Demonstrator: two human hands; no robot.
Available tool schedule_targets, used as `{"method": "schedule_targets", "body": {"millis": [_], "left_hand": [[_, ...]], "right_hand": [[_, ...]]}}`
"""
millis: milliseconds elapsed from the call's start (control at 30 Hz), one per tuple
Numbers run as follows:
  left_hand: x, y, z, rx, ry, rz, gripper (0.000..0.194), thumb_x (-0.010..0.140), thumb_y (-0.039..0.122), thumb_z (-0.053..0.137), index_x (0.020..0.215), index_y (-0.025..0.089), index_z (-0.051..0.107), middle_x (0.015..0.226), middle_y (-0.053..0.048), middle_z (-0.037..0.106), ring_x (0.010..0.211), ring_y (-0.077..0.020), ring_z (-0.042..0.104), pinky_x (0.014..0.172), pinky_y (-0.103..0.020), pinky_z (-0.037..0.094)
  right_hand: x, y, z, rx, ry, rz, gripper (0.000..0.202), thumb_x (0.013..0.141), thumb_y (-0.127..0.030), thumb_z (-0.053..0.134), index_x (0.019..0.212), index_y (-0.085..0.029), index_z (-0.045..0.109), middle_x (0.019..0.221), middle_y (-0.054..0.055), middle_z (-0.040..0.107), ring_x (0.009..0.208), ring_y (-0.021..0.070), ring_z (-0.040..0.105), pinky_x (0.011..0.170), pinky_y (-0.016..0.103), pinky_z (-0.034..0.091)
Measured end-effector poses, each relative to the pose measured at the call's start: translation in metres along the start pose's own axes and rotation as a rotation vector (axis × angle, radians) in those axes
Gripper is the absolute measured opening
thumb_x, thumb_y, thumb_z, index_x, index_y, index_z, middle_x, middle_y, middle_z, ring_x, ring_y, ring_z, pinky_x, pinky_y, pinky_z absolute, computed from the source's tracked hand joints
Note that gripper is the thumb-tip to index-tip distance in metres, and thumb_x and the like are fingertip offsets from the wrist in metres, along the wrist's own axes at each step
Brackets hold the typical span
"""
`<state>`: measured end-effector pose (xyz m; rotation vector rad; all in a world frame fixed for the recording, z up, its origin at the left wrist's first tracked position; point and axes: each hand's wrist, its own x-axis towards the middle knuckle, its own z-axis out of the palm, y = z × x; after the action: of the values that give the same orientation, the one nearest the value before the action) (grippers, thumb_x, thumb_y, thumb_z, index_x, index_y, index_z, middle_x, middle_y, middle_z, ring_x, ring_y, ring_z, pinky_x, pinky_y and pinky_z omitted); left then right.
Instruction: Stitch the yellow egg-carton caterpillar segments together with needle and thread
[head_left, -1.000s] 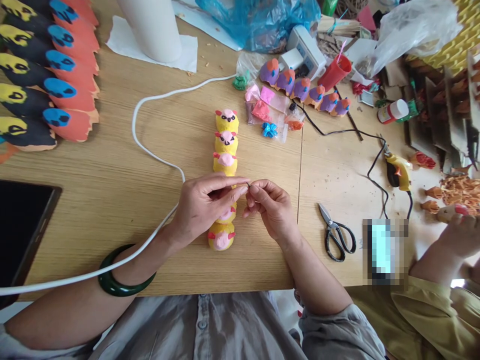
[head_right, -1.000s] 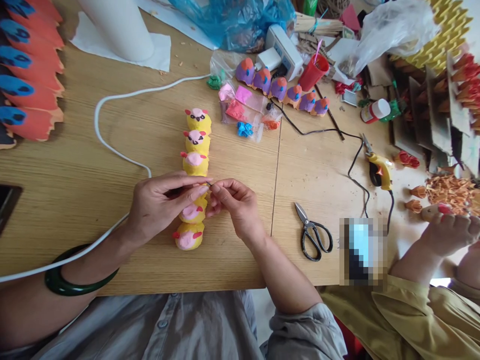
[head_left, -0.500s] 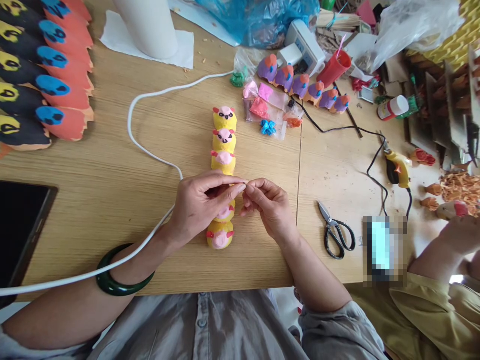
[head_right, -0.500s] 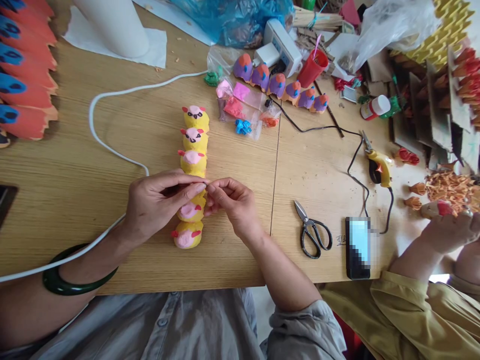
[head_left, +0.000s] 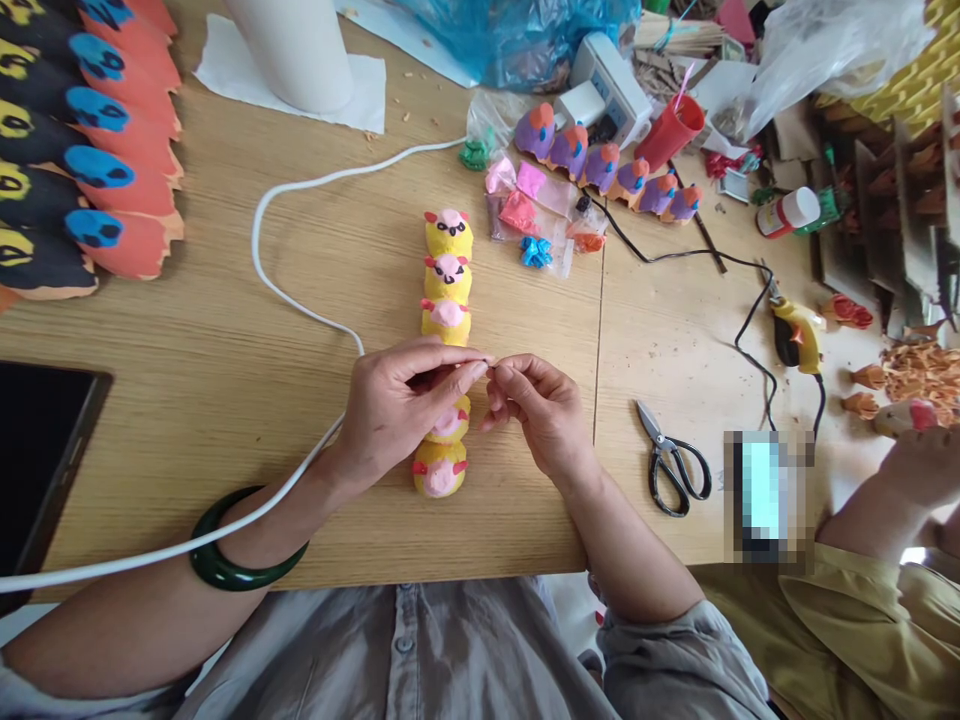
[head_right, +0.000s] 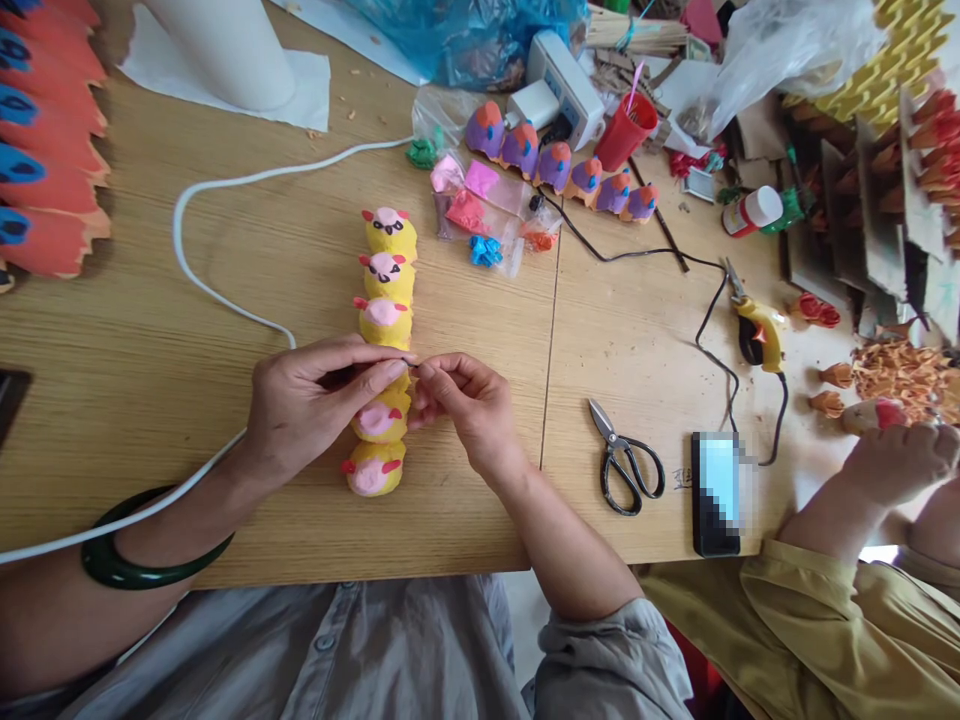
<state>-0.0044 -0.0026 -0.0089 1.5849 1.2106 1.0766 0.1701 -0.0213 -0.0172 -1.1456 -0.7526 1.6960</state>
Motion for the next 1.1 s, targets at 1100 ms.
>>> {"method": "schedule_targets", "body": {"millis": [1100], "left_hand": [[-0.0019, 0.0004, -0.0011, 0.054, -0.049, 0.060, 0.011, 0.095, 0.024, 0.072, 0.094, 0.025, 0.083, 0.081, 0.000, 0.078, 0.068, -0.0133, 0.069, 0.060, -0.026, 0.054]], "right_hand": [[-0.0042, -0.0027, 0.0038, -0.147, 0.101, -0.229, 0.021, 0.087, -0.042, 0.084, 0.091, -0.023, 0.078, 0.073, -0.003, 0.069, 0.059, 0.0097, 0.059, 0.060, 0.026, 0.060]]}}
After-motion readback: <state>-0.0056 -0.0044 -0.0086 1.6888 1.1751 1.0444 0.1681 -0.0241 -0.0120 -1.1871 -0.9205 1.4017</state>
